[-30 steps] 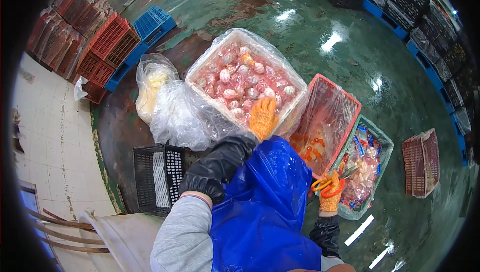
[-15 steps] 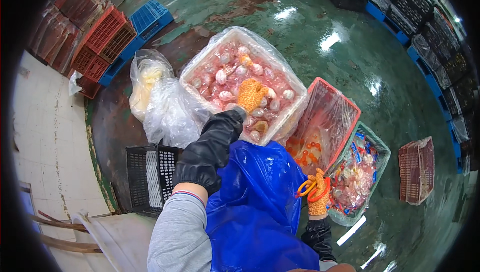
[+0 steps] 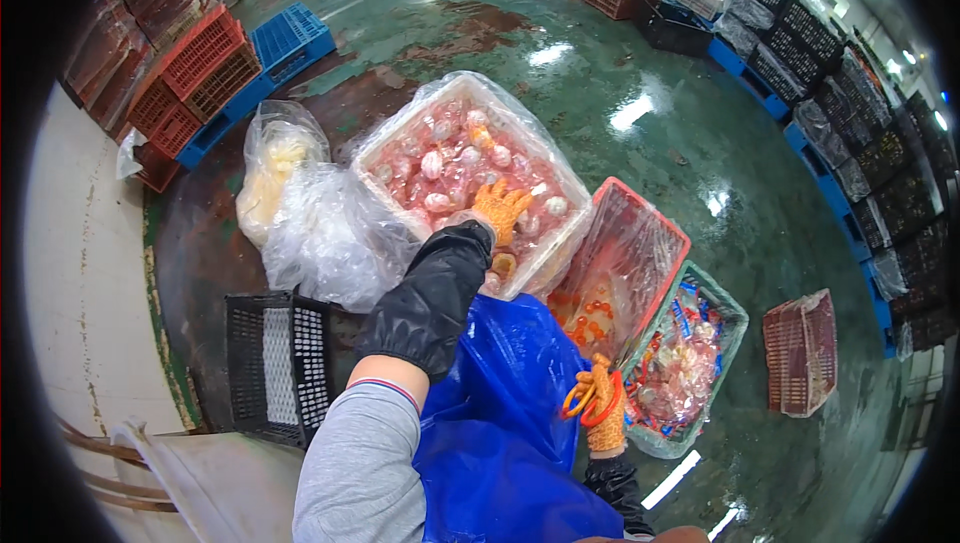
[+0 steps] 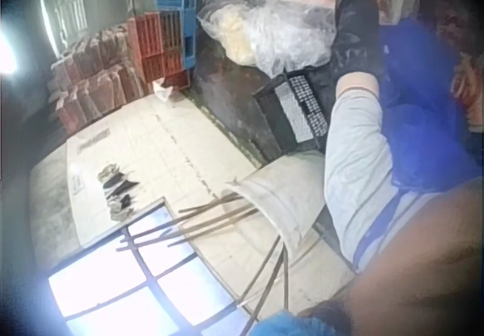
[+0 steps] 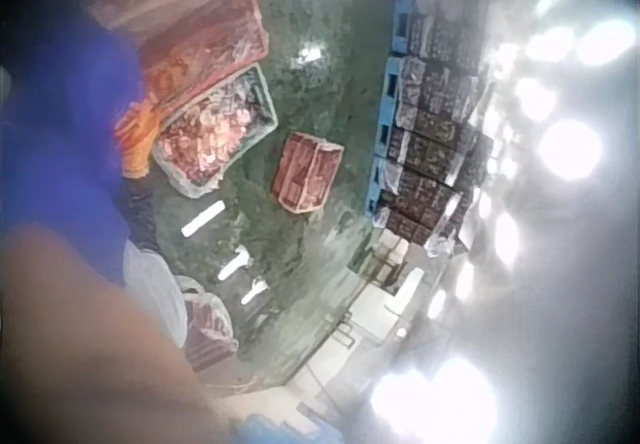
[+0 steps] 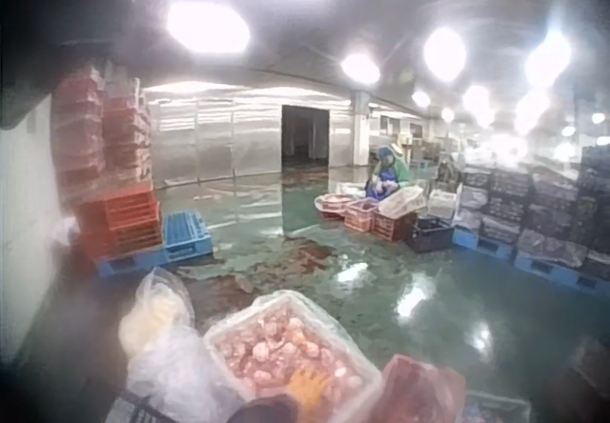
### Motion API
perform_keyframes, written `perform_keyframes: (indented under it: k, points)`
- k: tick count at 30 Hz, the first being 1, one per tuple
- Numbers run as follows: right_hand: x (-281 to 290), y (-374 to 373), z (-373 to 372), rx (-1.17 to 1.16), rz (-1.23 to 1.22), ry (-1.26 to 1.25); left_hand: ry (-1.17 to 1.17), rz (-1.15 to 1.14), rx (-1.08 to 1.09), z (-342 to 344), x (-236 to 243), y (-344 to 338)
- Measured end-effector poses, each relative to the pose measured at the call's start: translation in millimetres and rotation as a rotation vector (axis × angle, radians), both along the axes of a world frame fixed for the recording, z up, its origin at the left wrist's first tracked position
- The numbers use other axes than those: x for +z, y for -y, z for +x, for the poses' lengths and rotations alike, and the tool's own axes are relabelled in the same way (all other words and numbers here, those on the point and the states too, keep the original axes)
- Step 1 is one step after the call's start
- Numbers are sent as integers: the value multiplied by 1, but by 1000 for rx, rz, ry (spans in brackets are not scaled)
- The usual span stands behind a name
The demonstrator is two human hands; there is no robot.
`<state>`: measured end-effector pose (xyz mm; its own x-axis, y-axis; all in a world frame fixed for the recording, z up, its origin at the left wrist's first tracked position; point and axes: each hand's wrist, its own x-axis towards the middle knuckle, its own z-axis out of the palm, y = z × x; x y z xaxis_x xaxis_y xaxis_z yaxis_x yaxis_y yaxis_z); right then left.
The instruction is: The person uses orange-handled shears to cut pieces of raw meat from a large plastic bag into smaller portions. The cut meat is placed into a red plastic crate. The person repeatedly reaches into the bag, cuts the meat, and transfers it to the crate.
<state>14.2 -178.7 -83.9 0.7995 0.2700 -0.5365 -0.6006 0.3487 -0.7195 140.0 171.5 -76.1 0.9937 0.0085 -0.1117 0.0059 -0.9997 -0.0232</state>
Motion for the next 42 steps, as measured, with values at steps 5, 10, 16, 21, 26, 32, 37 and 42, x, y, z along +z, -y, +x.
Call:
perform_keyframes:
  k: [5,10,16,21,26,32,37,42]
  points:
    - [-28,32,-5,-41,135,-68,240,-33,127,25,-62,15]
    - [-21,19,1,-64,25,-67,327,-470,259,-13,-28,16]
    - [-4,-15,3,72,7,22,208,-1337,722,-65,33,-1]
    - [6,-30,20,204,75,101,76,-1739,268,-103,35,5]
    - [52,-63,33,185,-107,566,-94,-1486,-541,-112,38,38]
    - [61,-78,38,110,-119,808,-535,-1417,10,-117,88,97]
    - [-1,-68,46,-126,244,351,228,-1804,63,-119,36,127]
    - [-2,-85,33,-82,153,507,132,-1959,364,-131,33,170]
